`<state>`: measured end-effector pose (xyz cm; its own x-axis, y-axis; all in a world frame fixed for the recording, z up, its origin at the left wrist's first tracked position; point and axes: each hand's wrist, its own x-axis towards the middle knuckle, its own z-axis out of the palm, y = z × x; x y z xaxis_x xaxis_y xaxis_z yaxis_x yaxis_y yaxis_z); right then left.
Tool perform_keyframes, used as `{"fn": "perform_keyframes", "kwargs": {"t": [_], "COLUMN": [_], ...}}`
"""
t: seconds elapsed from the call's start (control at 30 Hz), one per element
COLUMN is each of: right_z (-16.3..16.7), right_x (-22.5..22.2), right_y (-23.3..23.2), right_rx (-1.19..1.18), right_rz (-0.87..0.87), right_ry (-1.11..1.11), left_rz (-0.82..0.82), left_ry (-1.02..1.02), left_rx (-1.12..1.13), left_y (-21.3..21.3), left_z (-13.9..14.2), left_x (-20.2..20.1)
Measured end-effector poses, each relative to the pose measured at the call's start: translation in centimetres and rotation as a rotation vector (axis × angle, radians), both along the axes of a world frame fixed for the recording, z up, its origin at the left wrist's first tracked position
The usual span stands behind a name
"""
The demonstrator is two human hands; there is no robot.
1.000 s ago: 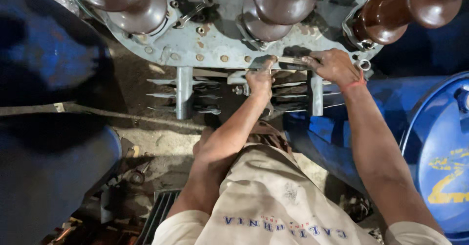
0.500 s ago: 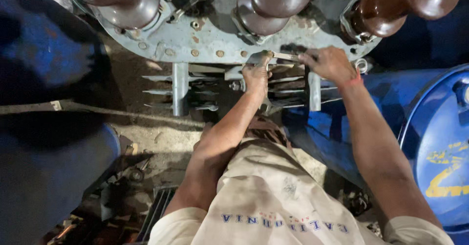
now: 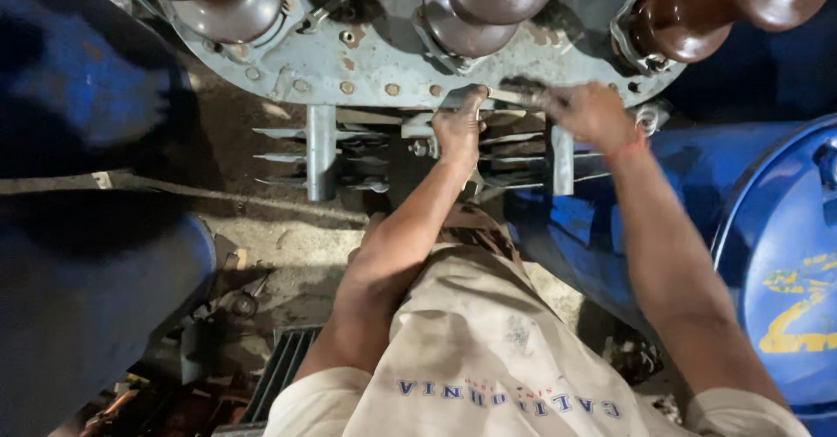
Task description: The person uses wrenches to tighten bolts on a metal electrical assembly with ceramic insulators mounted on a frame, working bolt by bolt around the assembly and repositioning the wrenches between fasteners.
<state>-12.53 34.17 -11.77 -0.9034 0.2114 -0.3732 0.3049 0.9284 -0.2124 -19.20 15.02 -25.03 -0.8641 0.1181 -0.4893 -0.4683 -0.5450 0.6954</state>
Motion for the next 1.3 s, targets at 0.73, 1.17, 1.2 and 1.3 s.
{"fn": "perform_keyframes", "kwargs": {"t": [0.73, 1.17, 1.2, 1.3], "right_z": [1.3, -3.5, -3.6, -3.2], "right_x": [0.1, 15.3, 15.6, 13.0], "right_y": [-0.6, -16.7, -13.2, -1.8], "right_rx": [0.081, 0.374, 0.387, 0.568], "right_rz": [0.149, -0.229, -0.222, 0.305], "right_ry": [0.199, 0.338, 0.262, 0.664], "left_rz": [-0.014, -0.206, -0.187, -0.118], "left_ry": [-0.104, -0.250, -0.176, -0.119], "left_rx": [-0.059, 0.287, 0.241, 0.065], "left_y": [0.1, -1.2, -1.2, -1.1], "left_z": [2.0, 1.8, 1.9, 1.8], "left_x": [-0.6, -0.3, -0.3, -0.2]}}
